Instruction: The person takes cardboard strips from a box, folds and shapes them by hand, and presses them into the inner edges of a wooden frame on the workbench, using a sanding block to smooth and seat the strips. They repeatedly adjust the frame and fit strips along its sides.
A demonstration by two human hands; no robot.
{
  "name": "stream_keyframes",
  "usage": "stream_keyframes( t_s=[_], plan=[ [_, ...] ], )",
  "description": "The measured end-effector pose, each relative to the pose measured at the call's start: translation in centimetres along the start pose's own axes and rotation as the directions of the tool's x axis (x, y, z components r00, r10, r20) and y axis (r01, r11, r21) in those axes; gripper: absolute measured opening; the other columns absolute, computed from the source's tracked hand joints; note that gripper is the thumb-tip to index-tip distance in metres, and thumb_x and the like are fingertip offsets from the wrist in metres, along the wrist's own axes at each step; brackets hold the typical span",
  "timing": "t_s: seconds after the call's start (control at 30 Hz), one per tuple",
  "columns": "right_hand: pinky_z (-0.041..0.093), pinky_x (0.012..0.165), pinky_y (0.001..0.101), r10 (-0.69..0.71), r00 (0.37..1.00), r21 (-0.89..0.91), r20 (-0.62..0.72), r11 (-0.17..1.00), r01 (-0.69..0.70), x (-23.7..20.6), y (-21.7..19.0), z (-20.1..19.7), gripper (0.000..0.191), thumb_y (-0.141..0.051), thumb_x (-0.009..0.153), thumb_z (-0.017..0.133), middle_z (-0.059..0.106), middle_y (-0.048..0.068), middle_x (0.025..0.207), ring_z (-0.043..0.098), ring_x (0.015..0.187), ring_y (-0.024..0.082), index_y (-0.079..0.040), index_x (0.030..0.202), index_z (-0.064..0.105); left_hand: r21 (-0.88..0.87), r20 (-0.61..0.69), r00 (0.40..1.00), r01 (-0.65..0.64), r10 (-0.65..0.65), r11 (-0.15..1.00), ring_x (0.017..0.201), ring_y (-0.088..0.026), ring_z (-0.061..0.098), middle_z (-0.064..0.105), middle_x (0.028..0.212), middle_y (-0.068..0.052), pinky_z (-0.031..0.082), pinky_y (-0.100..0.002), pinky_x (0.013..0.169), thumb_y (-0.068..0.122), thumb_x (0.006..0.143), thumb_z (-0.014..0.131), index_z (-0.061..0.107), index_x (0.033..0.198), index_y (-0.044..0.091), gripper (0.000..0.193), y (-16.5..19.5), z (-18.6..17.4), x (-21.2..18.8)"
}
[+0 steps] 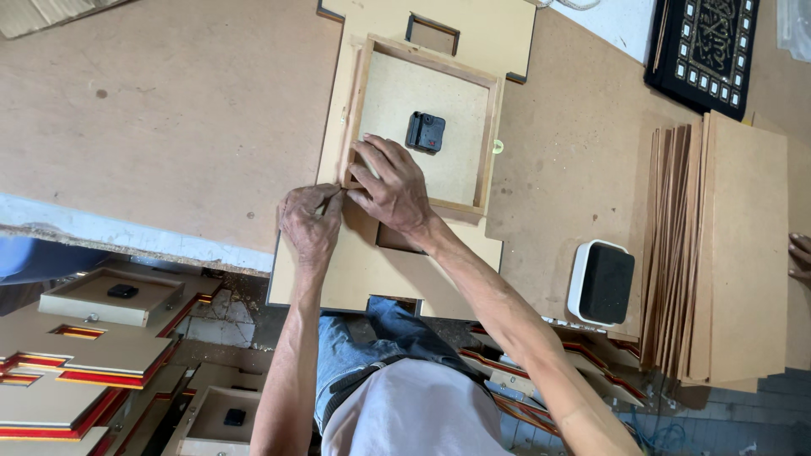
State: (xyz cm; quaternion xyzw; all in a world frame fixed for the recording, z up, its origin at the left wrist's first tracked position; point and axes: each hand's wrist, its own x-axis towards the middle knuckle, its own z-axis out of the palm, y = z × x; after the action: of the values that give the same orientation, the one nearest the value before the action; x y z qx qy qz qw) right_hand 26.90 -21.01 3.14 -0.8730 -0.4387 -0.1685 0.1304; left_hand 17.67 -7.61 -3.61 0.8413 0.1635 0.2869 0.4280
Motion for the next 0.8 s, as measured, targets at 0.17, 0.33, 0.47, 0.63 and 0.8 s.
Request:
stream_keyframes(
  t_s=[0.17, 0.33, 0.47, 0.63, 0.8],
  plan=[
    [0.049, 0.110, 0.0503, -0.072, 0.996, -0.155, -0.052, 0.986, 0.063, -3.5, 3.0, -2.0, 0.042, -0.050, 0.087, 0.080, 0.067, 0.009, 0.128, 0.057, 0.128, 0.028, -0.012, 0.104, 0.076, 0.008, 0.035, 0.999, 0.036, -0.036, 0.999, 0.093, -0.018, 0.067, 0.078, 0.094, 0.001, 0.049, -0.037, 0.091, 0.016, 0.081, 0.087, 0.081, 0.094, 0.014, 0.014, -0.7, 0.7, 0.0],
    [0.050, 0.110, 0.0478, 0.097, 0.995, -0.206, 0.000, 0.974, -0.095, -11.0, 6.8, -7.1, 0.035, -0.039, 0.085, 0.083, 0.072, 0.006, 0.118, 0.058, 0.126, 0.025, -0.010, 0.105, 0.077, -0.008, 0.146, 0.989, -0.031, 0.032, 0.999, 0.109, -0.021, 0.066, 0.075, 0.117, -0.003, 0.046, -0.043, 0.101, 0.022, 0.092, 0.079, 0.076, 0.118, 0.015, 0.027, -1.2, 0.0, 0.8],
    [0.049, 0.107, 0.0499, 0.084, 0.996, -0.195, 0.016, 0.978, -0.079, -12.0, 6.4, -7.6, 0.035, -0.029, 0.073, 0.088, 0.073, 0.005, 0.106, 0.060, 0.119, 0.027, -0.007, 0.098, 0.077, 0.080, 0.309, 0.890, -0.377, 0.337, 0.923, 0.139, -0.035, 0.046, 0.058, 0.145, -0.013, 0.027, -0.058, 0.119, 0.028, 0.081, 0.078, 0.073, 0.126, 0.012, 0.048, 0.4, 0.3, 1.2],
    [0.045, 0.120, 0.0483, 0.039, 0.999, -0.052, -0.017, 0.998, -0.040, -9.3, 5.9, -4.3, 0.022, -0.033, 0.092, 0.082, 0.071, -0.001, 0.094, 0.060, 0.115, 0.017, -0.013, 0.092, 0.075, 0.066, 0.626, 0.552, -0.742, 0.551, 0.668, 0.150, -0.024, 0.040, 0.055, 0.153, -0.001, 0.011, -0.066, 0.129, 0.042, 0.087, 0.079, 0.077, 0.113, 0.026, 0.031, 2.6, 3.0, 3.9],
    [0.036, 0.118, 0.0567, 0.003, 1.000, -0.153, -0.026, 0.988, -0.007, -13.1, 9.6, -5.9, 0.029, -0.043, 0.093, 0.079, 0.068, -0.002, 0.088, 0.059, 0.106, 0.017, -0.016, 0.085, 0.071, 0.041, 0.622, 0.558, -0.724, 0.549, 0.689, 0.148, -0.032, 0.039, 0.051, 0.157, -0.006, 0.007, -0.070, 0.124, 0.045, 0.085, 0.077, 0.076, 0.113, 0.030, 0.032, 0.0, 0.5, 6.4]
  ],
)
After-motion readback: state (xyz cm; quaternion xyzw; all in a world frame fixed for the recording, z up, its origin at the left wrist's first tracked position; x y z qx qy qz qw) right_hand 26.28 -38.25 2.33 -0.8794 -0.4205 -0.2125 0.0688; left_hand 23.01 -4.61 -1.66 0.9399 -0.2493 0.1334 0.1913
